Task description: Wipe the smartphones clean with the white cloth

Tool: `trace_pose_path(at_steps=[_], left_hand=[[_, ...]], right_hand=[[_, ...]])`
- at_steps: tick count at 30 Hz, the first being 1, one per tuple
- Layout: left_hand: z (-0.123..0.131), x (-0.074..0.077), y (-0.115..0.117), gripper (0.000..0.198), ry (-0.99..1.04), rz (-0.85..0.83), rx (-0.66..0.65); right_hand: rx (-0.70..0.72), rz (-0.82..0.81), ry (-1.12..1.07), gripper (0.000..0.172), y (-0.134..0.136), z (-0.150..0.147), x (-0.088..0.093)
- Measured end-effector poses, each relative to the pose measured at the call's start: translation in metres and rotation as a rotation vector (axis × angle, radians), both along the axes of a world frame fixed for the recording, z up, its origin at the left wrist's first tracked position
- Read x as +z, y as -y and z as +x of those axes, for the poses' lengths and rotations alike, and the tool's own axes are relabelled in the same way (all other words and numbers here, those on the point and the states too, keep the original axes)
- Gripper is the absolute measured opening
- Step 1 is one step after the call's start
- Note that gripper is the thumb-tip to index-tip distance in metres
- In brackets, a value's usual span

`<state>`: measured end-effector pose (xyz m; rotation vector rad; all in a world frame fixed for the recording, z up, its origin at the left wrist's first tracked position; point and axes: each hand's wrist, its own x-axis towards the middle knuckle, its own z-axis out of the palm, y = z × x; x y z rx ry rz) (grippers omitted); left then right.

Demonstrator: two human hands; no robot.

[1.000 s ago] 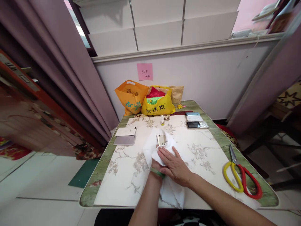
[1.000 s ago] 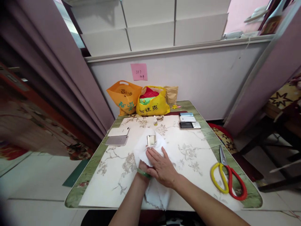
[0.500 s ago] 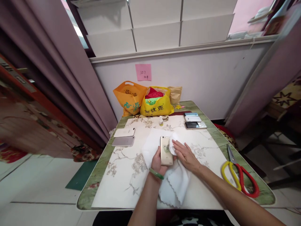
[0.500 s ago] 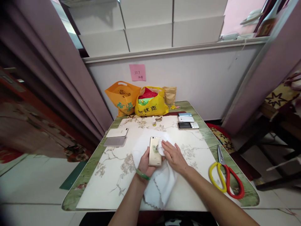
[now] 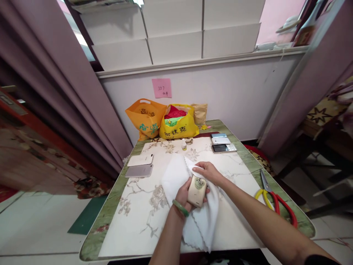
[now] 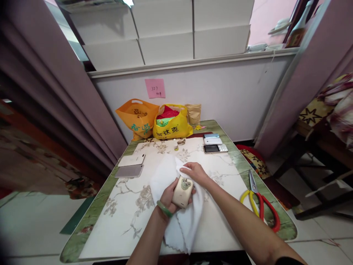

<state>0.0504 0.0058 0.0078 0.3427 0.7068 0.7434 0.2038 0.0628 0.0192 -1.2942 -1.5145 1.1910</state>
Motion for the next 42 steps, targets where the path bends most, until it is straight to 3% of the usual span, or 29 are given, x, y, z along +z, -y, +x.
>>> trace_pose_path(at_steps=[5,14,21,26,28,32,36,39,42], left_hand=[[0.004,0.004,0.002,0.056,-0.02,-0.021,0.063],[0.006,0.003,0.003,0.055,-0.091,0.022,0.194],[0.004,-0.002,0.002,0.054,0.034,0.03,0.258],[0.0,-0.003,0.0,0.05,0.129,0.032,0.314],[-0.002,-0.001,-0.002,0.049,0.156,0.012,0.347],[-0.003,0.0,-0.004,0.045,0.178,-0.03,0.431],[-0.004,-0.003,-0.005,0.046,0.155,-0.022,0.417],[-0.003,-0.003,-0.004,0.044,0.143,-0.026,0.401],[0.0,0.001,-0.004,0.039,0.157,-0.036,0.421]], right_hand=[[-0.096,-0.022,-0.007,0.038,0.007,0.001,-0.013],[-0.288,0.063,0.02,0.045,0.028,0.0,-0.017],[-0.405,0.122,0.024,0.043,0.029,-0.002,-0.026],[-0.578,0.176,0.0,0.053,0.026,0.005,-0.019],[-0.533,0.284,0.045,0.049,0.032,0.006,-0.014],[-0.15,0.627,0.474,0.037,0.062,0.0,-0.014],[0.13,0.806,0.77,0.045,0.097,-0.006,-0.019],[0.182,0.83,0.815,0.046,0.096,-0.002,-0.017],[0.083,0.784,0.834,0.043,0.078,0.003,-0.011]])
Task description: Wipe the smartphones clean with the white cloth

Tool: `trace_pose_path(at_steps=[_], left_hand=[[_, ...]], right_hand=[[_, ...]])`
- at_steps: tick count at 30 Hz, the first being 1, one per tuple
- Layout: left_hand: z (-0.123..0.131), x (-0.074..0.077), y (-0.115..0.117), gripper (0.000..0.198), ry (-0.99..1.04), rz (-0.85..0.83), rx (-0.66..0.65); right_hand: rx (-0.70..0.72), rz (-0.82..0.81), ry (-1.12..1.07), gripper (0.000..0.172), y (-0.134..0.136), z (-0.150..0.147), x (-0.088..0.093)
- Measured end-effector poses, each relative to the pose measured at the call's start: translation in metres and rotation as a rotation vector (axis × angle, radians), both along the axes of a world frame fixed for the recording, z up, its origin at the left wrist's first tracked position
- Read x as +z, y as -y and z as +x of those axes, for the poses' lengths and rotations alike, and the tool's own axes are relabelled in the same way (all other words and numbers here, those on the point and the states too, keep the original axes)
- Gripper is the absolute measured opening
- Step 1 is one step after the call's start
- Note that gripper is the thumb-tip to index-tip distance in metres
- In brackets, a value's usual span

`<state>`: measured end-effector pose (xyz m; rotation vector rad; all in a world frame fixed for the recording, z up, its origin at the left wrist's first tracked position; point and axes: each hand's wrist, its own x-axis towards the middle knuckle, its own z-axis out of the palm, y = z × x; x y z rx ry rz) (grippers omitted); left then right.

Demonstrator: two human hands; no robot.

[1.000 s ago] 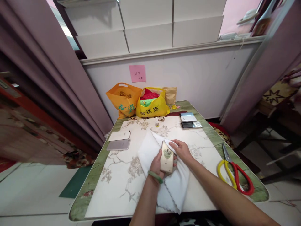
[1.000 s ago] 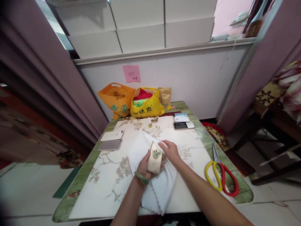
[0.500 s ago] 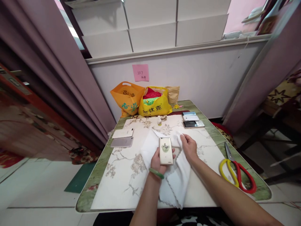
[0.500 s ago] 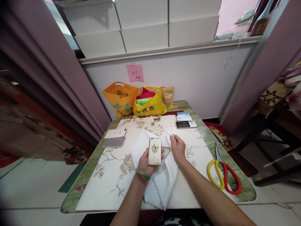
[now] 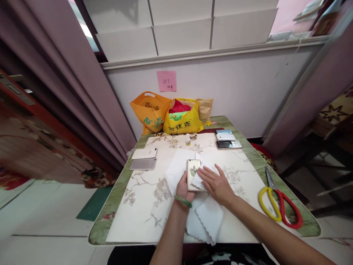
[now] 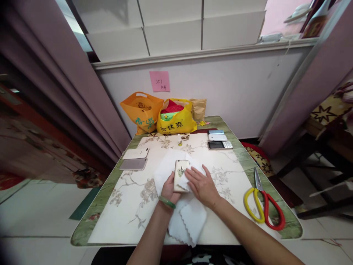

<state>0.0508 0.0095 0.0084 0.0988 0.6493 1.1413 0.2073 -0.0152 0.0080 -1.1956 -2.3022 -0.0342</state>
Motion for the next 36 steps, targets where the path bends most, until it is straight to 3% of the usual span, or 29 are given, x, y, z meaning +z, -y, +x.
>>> trace_pose_path(at_steps=[3,10,14,18,22,26,32,36], left_hand=[[0.001,0.003,0.001,0.034,-0.009,-0.001,0.021],[0.001,0.001,0.001,0.038,-0.056,-0.044,-0.043],[0.003,0.001,0.002,0.031,-0.049,-0.017,0.021],[0.003,-0.003,0.004,0.03,-0.048,0.006,-0.068],[0.002,-0.004,0.004,0.034,-0.018,0.031,-0.105],[0.003,-0.004,0.002,0.032,-0.013,0.028,-0.056],[0.004,-0.006,-0.001,0.033,-0.031,0.011,0.01],[0.003,-0.006,-0.002,0.036,-0.016,0.024,-0.021]], right_hand=[[-0.096,-0.008,-0.007,0.044,-0.005,0.0,0.005],[0.065,0.034,0.056,0.046,0.022,0.0,0.004],[-0.051,0.034,0.016,0.044,-0.004,0.003,0.004],[-0.161,0.03,0.019,0.043,-0.031,-0.002,0.007],[-0.26,0.051,-0.053,0.039,-0.037,-0.006,0.009],[-0.17,0.043,-0.148,0.028,-0.022,-0.007,0.004],[-0.008,0.029,-0.082,0.03,0.021,-0.01,0.001],[0.009,0.027,-0.033,0.036,0.023,-0.015,0.008]])
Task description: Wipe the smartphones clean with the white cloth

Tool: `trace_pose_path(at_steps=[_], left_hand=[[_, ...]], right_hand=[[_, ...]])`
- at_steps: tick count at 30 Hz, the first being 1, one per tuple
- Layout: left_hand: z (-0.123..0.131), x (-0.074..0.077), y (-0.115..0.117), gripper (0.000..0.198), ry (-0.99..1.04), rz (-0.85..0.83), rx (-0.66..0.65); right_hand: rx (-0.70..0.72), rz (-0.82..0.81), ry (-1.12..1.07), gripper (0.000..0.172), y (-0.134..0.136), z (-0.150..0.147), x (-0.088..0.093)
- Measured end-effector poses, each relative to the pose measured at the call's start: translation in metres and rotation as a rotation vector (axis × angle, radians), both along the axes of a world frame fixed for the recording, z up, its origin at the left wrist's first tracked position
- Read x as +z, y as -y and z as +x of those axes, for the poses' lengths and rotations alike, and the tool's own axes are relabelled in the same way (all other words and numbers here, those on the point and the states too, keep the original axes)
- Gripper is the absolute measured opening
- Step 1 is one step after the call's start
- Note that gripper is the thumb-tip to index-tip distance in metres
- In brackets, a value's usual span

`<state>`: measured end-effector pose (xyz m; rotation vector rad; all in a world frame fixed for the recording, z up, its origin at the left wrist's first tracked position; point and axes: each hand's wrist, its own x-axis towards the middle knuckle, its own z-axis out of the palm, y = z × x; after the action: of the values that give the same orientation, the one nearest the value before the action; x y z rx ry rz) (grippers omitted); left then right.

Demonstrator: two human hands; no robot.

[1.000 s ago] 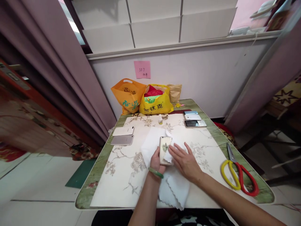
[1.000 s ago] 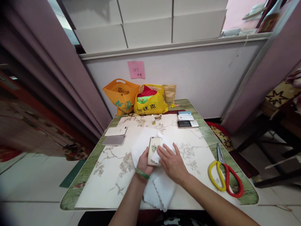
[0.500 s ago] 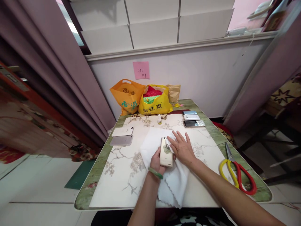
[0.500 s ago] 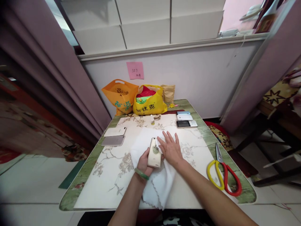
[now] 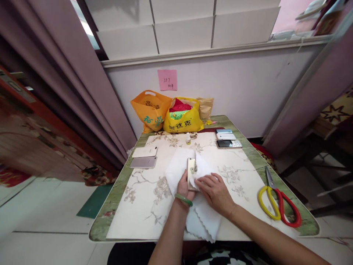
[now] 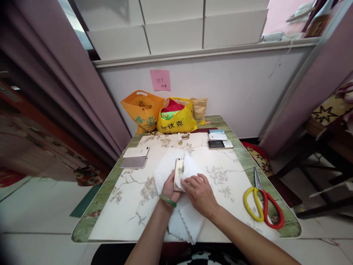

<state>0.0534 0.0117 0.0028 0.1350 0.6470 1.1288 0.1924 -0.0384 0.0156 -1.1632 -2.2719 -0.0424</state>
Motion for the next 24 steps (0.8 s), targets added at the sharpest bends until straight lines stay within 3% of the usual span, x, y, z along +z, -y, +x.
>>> trace_pose_path(at_steps=[4,10,17,24], left_hand=[[-0.001,0.003,0.002,0.037,0.028,0.001,0.022],[-0.001,0.005,0.005,0.036,-0.037,-0.047,0.036],[-0.006,0.002,0.003,0.022,-0.006,-0.033,0.139],[-0.003,0.012,0.007,0.042,0.033,-0.038,0.15]], right_hand=[[-0.06,-0.007,-0.008,0.035,-0.004,-0.007,0.001],[-0.007,-0.05,-0.002,0.039,0.012,-0.02,0.0],[-0.125,-0.088,-0.075,0.047,-0.002,-0.044,0.003],[-0.083,-0.122,0.052,0.042,0.008,-0.041,0.003]])
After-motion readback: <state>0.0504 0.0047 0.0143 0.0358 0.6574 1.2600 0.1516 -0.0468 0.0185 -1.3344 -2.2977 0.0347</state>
